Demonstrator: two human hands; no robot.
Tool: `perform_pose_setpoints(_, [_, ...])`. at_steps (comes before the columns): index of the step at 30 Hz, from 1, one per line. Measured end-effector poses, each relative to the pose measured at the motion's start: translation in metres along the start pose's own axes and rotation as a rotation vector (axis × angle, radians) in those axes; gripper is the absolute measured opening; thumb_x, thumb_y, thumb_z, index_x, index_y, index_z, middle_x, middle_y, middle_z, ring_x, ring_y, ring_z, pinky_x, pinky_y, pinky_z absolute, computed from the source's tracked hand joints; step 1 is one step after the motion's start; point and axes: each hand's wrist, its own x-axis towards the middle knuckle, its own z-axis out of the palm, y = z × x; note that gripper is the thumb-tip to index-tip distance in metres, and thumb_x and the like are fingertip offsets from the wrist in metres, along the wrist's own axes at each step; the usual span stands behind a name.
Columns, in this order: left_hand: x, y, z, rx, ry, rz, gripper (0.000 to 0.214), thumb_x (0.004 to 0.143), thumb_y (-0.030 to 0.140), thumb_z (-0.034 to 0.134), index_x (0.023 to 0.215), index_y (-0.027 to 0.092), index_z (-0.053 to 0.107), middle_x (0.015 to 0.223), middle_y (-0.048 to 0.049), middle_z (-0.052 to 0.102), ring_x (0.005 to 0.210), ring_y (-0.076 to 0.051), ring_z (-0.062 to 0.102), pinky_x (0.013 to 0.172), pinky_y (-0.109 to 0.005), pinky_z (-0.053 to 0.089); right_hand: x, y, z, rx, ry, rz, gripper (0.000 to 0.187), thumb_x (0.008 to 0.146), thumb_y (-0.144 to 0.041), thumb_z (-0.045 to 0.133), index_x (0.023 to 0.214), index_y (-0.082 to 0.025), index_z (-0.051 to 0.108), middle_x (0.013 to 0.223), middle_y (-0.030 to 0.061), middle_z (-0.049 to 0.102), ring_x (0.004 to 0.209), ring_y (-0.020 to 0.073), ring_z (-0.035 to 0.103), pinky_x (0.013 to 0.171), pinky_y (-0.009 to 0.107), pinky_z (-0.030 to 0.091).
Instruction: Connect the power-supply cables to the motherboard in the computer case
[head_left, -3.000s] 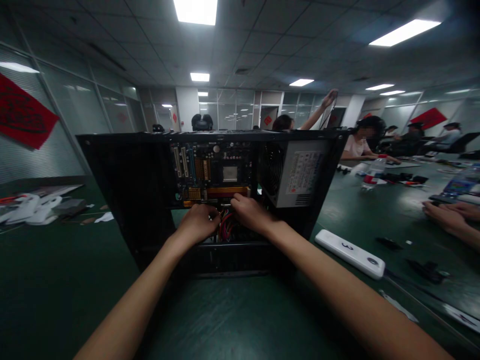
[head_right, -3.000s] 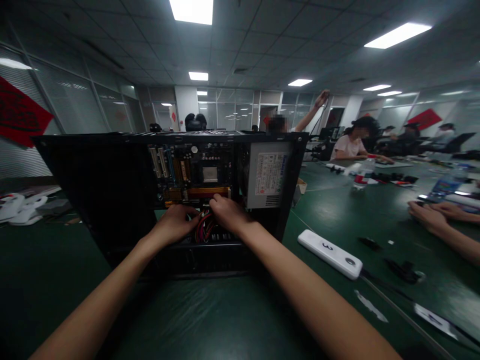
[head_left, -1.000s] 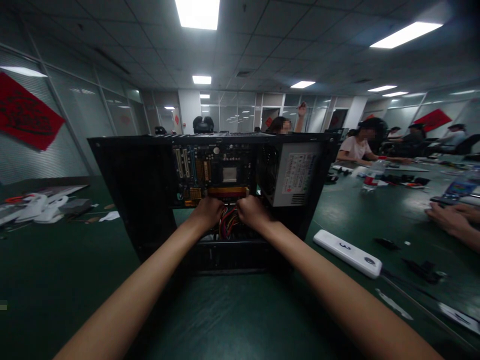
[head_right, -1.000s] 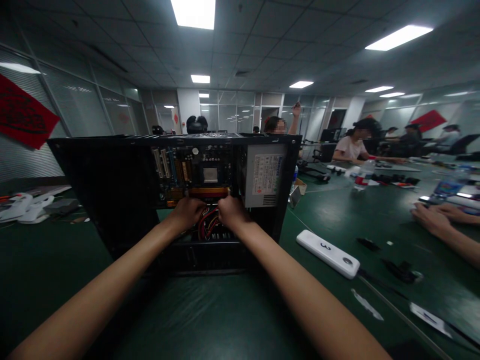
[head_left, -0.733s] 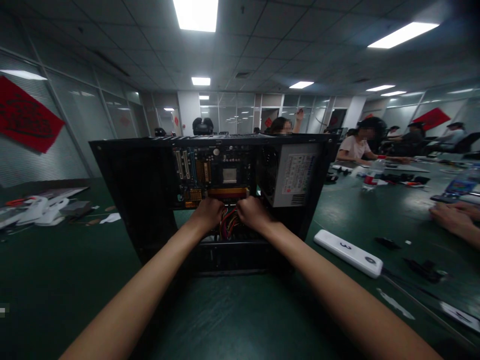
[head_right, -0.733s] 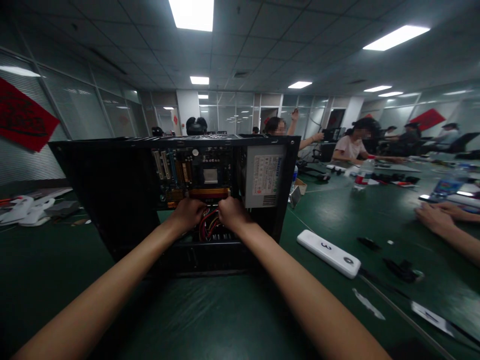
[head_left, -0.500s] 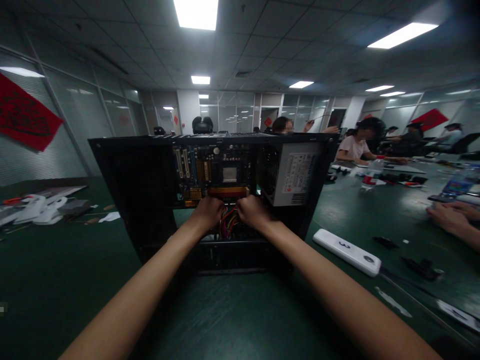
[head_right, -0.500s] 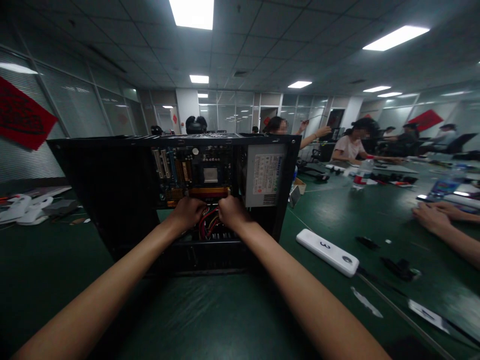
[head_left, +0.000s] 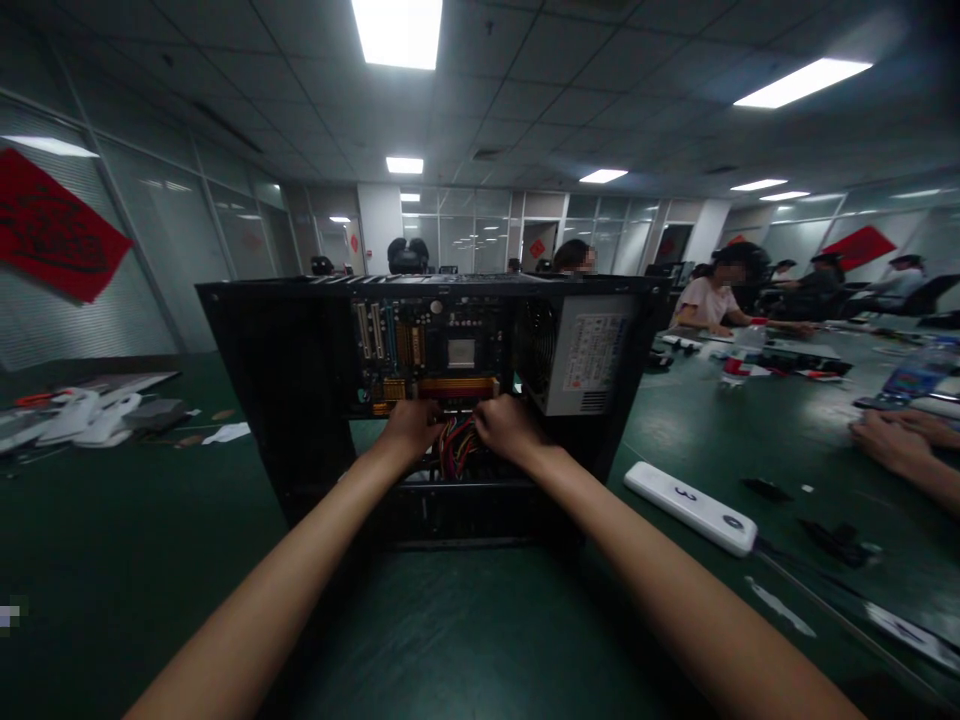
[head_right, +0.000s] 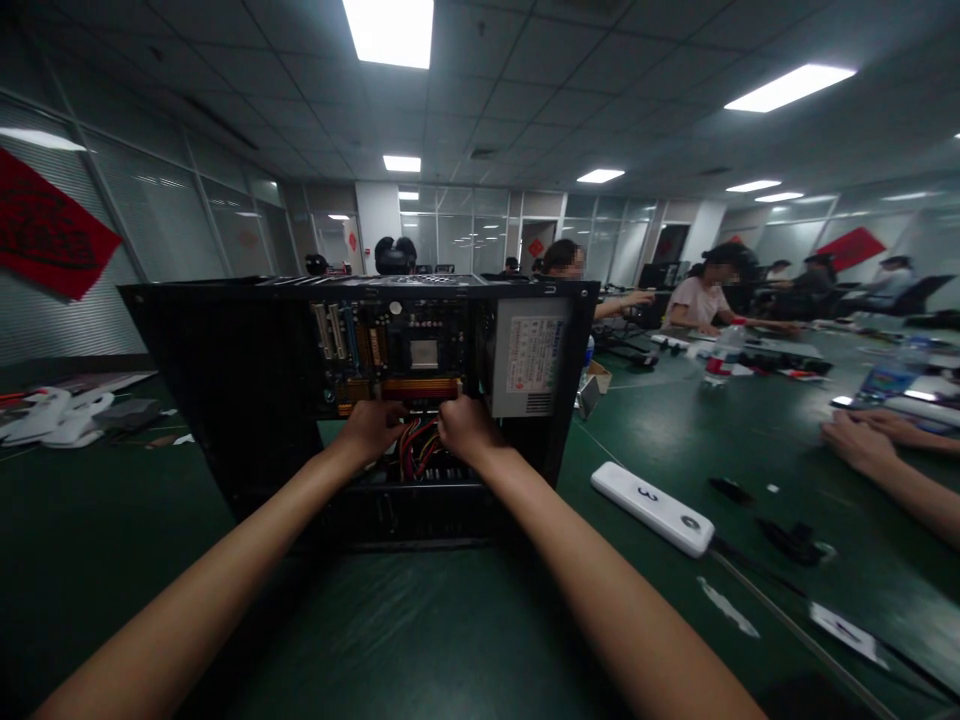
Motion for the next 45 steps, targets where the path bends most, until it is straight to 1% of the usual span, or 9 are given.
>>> perform_pose_setpoints(3, [0.003,0.000,0.002,0.020,-0.019,-0.008,0.026,0.088,0.032,0.061,0.102,0.016,0.075,0.095,-0.0092,0.076,0.090,-0.022,0.070,0.077,-0.026,0.049,0.000,0.001,0.002,0.002,-0.015,-0.006,0.029,0.093,-0.022,0.048,0.096,-0.014,0.076,0.095,0.0153,0.074,0.087,0.0245,0.071,0.073,0.027,0.049])
perform_pose_setpoints(8, [0.006,0.001,0.004,0.051,-0.032,-0.025,0.026,0.089,0.031,0.059,0.105,0.018,0.075,0.102,-0.0086,0.075,0.097,-0.022,0.069,0.081,-0.026,0.047,0.003,0.004,0.006,0.005,-0.021,-0.015,0.028,0.093,-0.021,0.048,0.097,-0.014,0.075,0.097,0.0162,0.074,0.090,0.0249,0.071,0.074,0.028,0.049])
perform_pose_setpoints(12, [0.006,0.001,0.003,0.068,-0.033,-0.018,0.025,0.089,0.029,0.058,0.104,0.018,0.076,0.103,-0.0096,0.075,0.100,-0.022,0.068,0.082,-0.026,0.046,0.004,0.003,0.006,0.000,-0.027,-0.011,0.027,0.091,-0.018,0.050,0.096,-0.013,0.075,0.096,0.0169,0.074,0.088,0.0244,0.071,0.073,0.027,0.049])
perform_pose_setpoints(19, [0.005,-0.002,0.004,0.052,-0.053,0.041,0.025,0.089,0.028,0.055,0.096,0.019,0.077,0.095,-0.0080,0.076,0.091,-0.020,0.069,0.072,-0.023,0.044,0.004,0.002,0.005,-0.001,-0.034,-0.002,0.027,0.092,-0.019,0.050,0.097,-0.014,0.076,0.097,0.0171,0.074,0.091,0.0248,0.071,0.076,0.027,0.049])
perform_pose_setpoints(29, [0.002,0.005,0.003,0.056,-0.052,-0.009,0.032,0.089,0.032,0.051,0.091,0.017,0.079,0.087,-0.0108,0.076,0.085,-0.021,0.069,0.067,-0.025,0.043,0.004,0.001,0.002,-0.001,-0.020,-0.016,0.027,0.090,-0.018,0.050,0.095,-0.012,0.076,0.096,0.0179,0.074,0.090,0.0263,0.072,0.073,0.028,0.049])
perform_pose_setpoints(33, [0.002,0.007,0.004,0.060,-0.044,-0.026,0.032,0.089,0.031,0.051,0.094,0.017,0.079,0.091,-0.0129,0.076,0.088,-0.023,0.070,0.069,-0.026,0.045,0.004,-0.001,-0.001,-0.007,-0.022,0.000,0.027,0.087,-0.015,0.051,0.094,-0.011,0.076,0.095,0.0197,0.074,0.089,0.0278,0.072,0.071,0.029,0.049])
perform_pose_setpoints(38, [0.001,0.009,0.002,0.070,-0.045,-0.047,0.030,0.089,0.029,0.051,0.096,0.018,0.078,0.092,-0.0115,0.076,0.090,-0.022,0.070,0.071,-0.026,0.046,0.003,-0.001,-0.001,-0.003,-0.021,-0.001,0.027,0.088,-0.016,0.050,0.095,-0.011,0.076,0.096,0.0196,0.073,0.088,0.0265,0.072,0.071,0.028,0.049])
perform_pose_setpoints(42, [-0.002,0.007,0.000,0.059,-0.058,-0.005,0.030,0.091,0.029,0.050,0.094,0.017,0.077,0.092,-0.0101,0.076,0.090,-0.021,0.069,0.071,-0.025,0.045,0.003,0.002,0.005,0.004,-0.012,-0.014,0.028,0.090,-0.017,0.047,0.095,-0.014,0.075,0.096,0.0167,0.074,0.089,0.0251,0.071,0.072,0.027,0.048])
perform_pose_setpoints(45, [-0.003,0.006,0.001,0.063,-0.058,0.015,0.029,0.092,0.024,0.048,0.095,0.016,0.076,0.095,-0.0106,0.075,0.092,-0.021,0.069,0.075,-0.026,0.046,0.005,0.003,0.008,0.004,-0.011,-0.010,0.029,0.091,-0.017,0.046,0.096,-0.015,0.075,0.096,0.0155,0.074,0.088,0.0246,0.071,0.069,0.027,0.048])
